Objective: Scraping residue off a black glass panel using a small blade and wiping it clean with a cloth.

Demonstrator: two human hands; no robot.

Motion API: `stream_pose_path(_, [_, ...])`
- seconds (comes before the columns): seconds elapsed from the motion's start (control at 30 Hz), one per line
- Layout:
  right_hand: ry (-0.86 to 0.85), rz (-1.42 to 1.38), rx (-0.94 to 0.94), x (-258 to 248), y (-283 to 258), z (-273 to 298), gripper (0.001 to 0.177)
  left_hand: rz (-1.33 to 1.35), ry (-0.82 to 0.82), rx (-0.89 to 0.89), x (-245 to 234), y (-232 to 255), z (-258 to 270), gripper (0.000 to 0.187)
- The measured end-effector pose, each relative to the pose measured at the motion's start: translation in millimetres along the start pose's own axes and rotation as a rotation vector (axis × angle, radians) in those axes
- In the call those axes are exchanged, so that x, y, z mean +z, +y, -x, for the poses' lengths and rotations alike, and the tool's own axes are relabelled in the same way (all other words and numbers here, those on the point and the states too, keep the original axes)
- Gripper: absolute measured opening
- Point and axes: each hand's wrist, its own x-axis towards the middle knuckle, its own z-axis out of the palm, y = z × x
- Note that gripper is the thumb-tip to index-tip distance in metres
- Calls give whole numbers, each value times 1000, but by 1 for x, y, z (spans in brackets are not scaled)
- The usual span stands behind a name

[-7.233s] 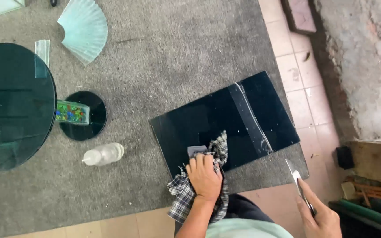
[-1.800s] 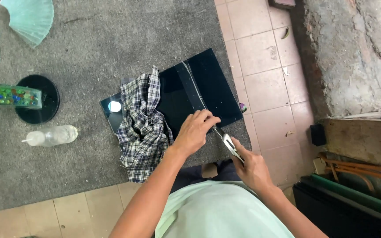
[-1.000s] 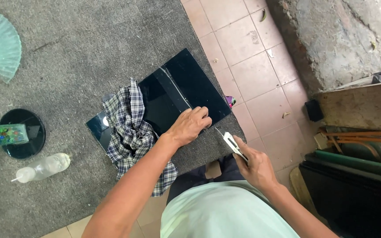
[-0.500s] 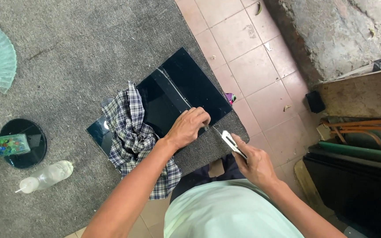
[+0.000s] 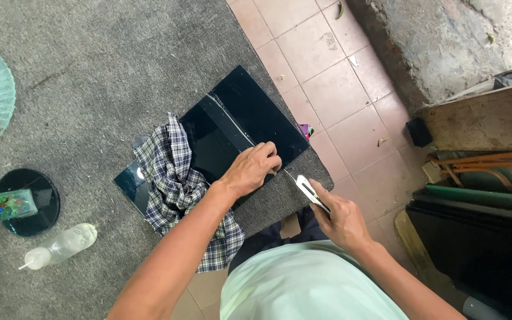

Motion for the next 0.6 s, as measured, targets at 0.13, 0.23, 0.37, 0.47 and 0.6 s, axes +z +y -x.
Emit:
stream_pose_path(0.13, [-19,-6,-10,5,0,-1,66,38,40,53,5,-4,-1,20])
stream_pose_path(0.23, [-8,14,-14,4,-5,-2,65,96,52,-13,9,-8,4,19])
stream_pose_path(0.37, [-3,-2,-49,16,1,-3,61,262,75,-120,-1,-6,9,18])
stream_pose_path(0.47, [-9,-21,-64,23,0,-6,64,508,159,-306,-19,-5,18,13])
stream_pose_path(0.6, [-93,-4,16,16,-8,-11,67,871,423,-579,-44,10,34,14])
